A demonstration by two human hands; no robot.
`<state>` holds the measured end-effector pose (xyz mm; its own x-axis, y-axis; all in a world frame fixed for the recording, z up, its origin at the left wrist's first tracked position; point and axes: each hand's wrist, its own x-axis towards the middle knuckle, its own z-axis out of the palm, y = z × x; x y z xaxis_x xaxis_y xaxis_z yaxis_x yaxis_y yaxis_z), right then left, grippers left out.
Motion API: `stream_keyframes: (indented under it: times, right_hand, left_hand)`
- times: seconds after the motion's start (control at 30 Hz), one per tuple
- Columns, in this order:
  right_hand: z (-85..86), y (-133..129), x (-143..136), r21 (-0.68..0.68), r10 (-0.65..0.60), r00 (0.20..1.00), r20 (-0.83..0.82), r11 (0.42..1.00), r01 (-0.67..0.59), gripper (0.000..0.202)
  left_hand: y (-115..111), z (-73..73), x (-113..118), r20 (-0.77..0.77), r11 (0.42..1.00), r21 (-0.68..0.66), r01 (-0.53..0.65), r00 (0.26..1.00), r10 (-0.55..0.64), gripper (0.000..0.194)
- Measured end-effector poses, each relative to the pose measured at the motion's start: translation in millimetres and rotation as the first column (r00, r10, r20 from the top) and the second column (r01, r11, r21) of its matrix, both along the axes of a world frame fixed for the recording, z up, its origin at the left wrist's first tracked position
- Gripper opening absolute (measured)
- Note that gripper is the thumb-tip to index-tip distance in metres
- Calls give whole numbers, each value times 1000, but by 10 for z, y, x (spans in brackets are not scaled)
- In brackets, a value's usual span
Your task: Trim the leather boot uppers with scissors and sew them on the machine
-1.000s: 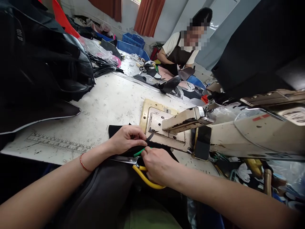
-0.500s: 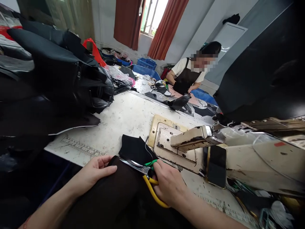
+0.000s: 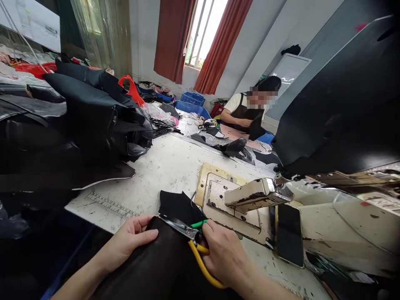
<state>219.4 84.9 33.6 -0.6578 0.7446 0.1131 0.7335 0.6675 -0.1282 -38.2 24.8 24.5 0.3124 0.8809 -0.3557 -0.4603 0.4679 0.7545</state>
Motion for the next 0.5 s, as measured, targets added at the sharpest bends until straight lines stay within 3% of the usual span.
stream_keyframes:
  times: [0.13,0.23,0.3,0.4,0.5]
  right_hand:
    - [17,0,-46,-16,-33,999,25,999,33,16]
    - [114,43,-85,-182,-88,996,8,979,88,10]
    - [209,74,-27,-270,-151,987,-61,954,130,17]
    - [307,-2,283,-305,-295,946,-137,921,243,31]
    - [268,-329,769,-436,-430,901,-60,823,365,37]
  left_hand:
    - [-7,-9,-10,-13,1000,-9,0,1000,0,39]
    - [-25,3,-12,-24,999,-38,-19,1000,19,39]
    - [-43,14,-15,-30,997,-65,-47,999,45,38]
    - [-81,15,-42,-39,990,-109,-90,996,86,34]
    - [-134,1,-91,-71,971,-190,-143,989,132,33]
